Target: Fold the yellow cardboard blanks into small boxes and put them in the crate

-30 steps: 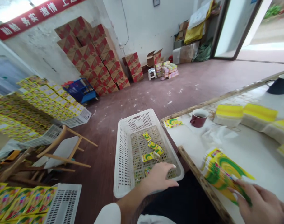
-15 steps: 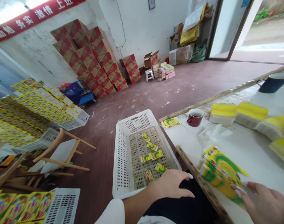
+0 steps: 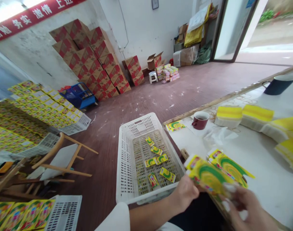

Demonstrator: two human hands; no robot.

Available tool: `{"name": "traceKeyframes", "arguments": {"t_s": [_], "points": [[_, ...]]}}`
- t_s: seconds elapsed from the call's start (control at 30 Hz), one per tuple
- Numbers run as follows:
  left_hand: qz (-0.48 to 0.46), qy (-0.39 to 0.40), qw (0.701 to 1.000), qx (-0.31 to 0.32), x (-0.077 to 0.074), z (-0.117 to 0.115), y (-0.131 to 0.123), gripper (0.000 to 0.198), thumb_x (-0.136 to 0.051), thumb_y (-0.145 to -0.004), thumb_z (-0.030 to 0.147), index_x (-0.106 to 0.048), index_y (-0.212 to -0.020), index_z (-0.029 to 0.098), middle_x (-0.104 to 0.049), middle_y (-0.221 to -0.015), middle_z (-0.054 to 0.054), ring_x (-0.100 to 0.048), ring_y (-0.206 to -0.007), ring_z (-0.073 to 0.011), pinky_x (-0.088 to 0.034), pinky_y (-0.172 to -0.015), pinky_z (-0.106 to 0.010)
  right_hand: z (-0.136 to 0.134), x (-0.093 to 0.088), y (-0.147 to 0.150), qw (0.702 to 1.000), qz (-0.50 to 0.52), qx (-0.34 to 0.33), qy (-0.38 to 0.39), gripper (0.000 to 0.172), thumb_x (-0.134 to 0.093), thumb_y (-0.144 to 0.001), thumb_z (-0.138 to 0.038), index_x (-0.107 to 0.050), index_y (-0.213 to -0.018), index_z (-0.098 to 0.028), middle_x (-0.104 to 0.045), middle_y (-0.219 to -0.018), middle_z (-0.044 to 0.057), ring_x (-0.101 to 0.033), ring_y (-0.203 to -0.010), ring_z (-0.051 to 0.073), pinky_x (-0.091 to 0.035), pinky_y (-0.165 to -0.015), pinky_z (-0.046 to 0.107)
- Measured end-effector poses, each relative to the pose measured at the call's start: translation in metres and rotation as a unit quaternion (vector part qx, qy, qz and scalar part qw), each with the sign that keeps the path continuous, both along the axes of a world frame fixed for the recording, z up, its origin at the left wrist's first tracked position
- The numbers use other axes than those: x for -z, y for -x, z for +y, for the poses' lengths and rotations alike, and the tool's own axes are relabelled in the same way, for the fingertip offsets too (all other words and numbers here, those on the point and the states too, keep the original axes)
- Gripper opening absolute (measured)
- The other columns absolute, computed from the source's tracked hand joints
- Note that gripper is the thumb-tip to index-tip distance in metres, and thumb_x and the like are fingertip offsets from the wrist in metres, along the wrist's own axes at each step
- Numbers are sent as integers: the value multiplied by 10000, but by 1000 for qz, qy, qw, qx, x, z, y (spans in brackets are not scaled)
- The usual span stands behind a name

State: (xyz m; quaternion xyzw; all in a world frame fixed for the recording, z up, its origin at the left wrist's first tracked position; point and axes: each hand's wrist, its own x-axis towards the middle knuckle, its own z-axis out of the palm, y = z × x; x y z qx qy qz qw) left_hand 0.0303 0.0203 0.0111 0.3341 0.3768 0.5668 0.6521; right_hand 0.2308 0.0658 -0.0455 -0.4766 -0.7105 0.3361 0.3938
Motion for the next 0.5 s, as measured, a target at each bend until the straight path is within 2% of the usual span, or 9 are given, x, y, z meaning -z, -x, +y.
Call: {"name": "traceKeyframes", "arguments": {"t_s": [0.03,0.1,0.17,0.23,0.3,0.37,0.43,0.5], "points": [[-53,-9,997,-53,-2,1,-7,1023,-763,-559,862,-637,-1276,144,-673,-1255,-191,-640,-1214,-367,-475,-1063,-510,-11,-9,13,998,10,-61,29,259,-675,-859,-408,-603,-1061,-262,-711,-728,15,-671,-558,220,-517,-489,303],[-122,-16,985,-119,-10,4,-17,893,-649,-632,895,-691,-1078,122,-705,-1010,-161,-678,-1080,-349,-495,-1018,-492,-30,-23,36,990,60,-113,60,210,-670,-880,-397,-592,-1017,-257,-721,-776,8,-701,-638,203,-583,-572,280],[-156,-9,978,-139,-19,9,-21,792,-643,-622,883,-667,-912,146,-642,-805,-99,-680,-889,-301,-537,-890,-461,-45,-30,52,984,118,-106,81,208,-690,-887,-386,-590,-1010,-251,-704,-786,3,-698,-671,187,-601,-630,267],[-168,3,973,-155,-25,14,-19,725,-652,-613,871,-600,-811,175,-545,-707,-37,-612,-719,-219,-537,-780,-405,-54,-33,61,972,176,-99,118,215,-706,-893,-381,-594,-1020,-248,-704,-825,12,-705,-710,182,-604,-665,258],[-153,12,972,-180,-25,17,-16,707,-643,-631,877,-539,-762,191,-459,-660,10,-495,-604,-142,-503,-700,-343,-59,-34,66,957,218,-115,155,210,-706,-903,-385,-606,-1025,-247,-710,-863,24,-716,-749,183,-607,-689,255],[-104,13,973,-207,-19,16,-13,722,-610,-662,907,-498,-726,197,-404,-633,34,-400,-566,-106,-462,-662,-302,-59,-34,71,953,224,-129,161,208,-710,-900,-391,-620,-1016,-244,-704,-849,20,-710,-745,180,-605,-686,250],[-35,9,973,-226,-11,12,-11,747,-572,-686,936,-487,-709,195,-417,-643,28,-396,-592,-105,-451,-679,-288,-56,-32,72,964,198,-115,135,230,-732,-876,-398,-627,-1003,-237,-686,-797,3,-684,-689,168,-596,-643,236],[17,-4,973,-228,-7,8,-9,773,-565,-683,949,-541,-776,183,-502,-718,1,-465,-669,-123,-465,-739,-290,-49,-28,69,976,172,-85,105,253,-747,-858,-400,-624,-1000,-231,-683,-770,-6,-672,-646,162,-592,-609,225]]}}
